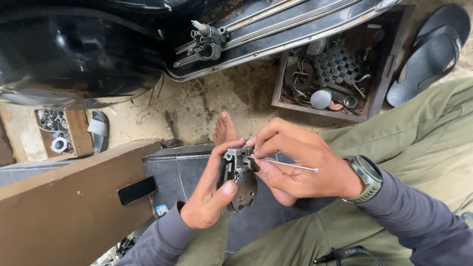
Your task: The person sits on the floor and uses a thin metal tool to adjust a small metal motorcycle part held in their hands. The person repeatedly inserts and rotates the tool within the part's internal mechanism.
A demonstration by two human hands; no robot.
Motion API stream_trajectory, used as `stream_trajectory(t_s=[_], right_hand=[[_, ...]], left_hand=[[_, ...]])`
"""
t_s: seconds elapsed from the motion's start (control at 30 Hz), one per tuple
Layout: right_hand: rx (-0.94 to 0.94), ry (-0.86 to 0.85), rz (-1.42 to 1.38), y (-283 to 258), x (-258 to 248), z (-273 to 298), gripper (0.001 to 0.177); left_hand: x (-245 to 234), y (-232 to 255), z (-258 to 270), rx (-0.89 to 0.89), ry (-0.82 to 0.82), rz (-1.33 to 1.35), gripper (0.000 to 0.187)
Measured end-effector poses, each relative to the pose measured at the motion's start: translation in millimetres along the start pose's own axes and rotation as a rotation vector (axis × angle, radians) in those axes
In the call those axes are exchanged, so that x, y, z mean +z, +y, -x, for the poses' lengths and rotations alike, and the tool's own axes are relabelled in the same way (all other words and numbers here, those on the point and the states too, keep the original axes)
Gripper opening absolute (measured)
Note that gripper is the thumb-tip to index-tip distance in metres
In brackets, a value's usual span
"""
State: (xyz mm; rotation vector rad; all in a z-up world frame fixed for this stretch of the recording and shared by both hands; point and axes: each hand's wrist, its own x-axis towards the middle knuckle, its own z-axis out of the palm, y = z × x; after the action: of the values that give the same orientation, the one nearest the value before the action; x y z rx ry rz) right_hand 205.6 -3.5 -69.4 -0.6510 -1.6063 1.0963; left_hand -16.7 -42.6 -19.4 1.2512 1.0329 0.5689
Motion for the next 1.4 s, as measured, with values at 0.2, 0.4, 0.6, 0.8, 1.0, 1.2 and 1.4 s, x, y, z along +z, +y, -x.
stream_trajectory(t_s=[0.2, 0.4, 0.6, 0.8, 1.0, 1.2, 1.4], right_hand=[[-0.001, -0.066, -0.02, -0.2, -3.0, -0.6, 0.012], [-0.009, -0.065, -0.008, 0.7, -2.9, 1.1, 0.009], [0.005, -0.065, -0.013, 2.8, -0.5, 5.2, 0.005], [-0.046, -0.106, -0.032, 7.7, -1.3, 4.9, 0.005], [-0.035, -0.149, -0.048, 8.9, -4.3, 5.0, 0.004], [-0.001, -0.113, -0.045, 8.9, -1.0, 4.3, 0.005], [-0.004, -0.106, -0.082, 6.7, -3.2, 1.1, 0.01]], left_hand=[[0.1, 3.6, -1.3, -0.03, -0.038, 0.037, 0.075], [-0.5, 1.6, -0.5, -0.045, -0.041, 0.01, 0.08], [-1.6, -0.8, 1.4, -0.011, -0.04, -0.042, 0.078], [-3.1, -2.2, 3.3, -0.033, -0.025, -0.103, 0.08], [-2.3, -4.9, 4.1, -0.051, -0.02, -0.094, 0.083], [-3.7, -4.5, 2.5, 0.0, 0.019, -0.191, 0.082], [-4.4, -4.5, 3.4, 0.062, 0.008, -0.235, 0.081]])
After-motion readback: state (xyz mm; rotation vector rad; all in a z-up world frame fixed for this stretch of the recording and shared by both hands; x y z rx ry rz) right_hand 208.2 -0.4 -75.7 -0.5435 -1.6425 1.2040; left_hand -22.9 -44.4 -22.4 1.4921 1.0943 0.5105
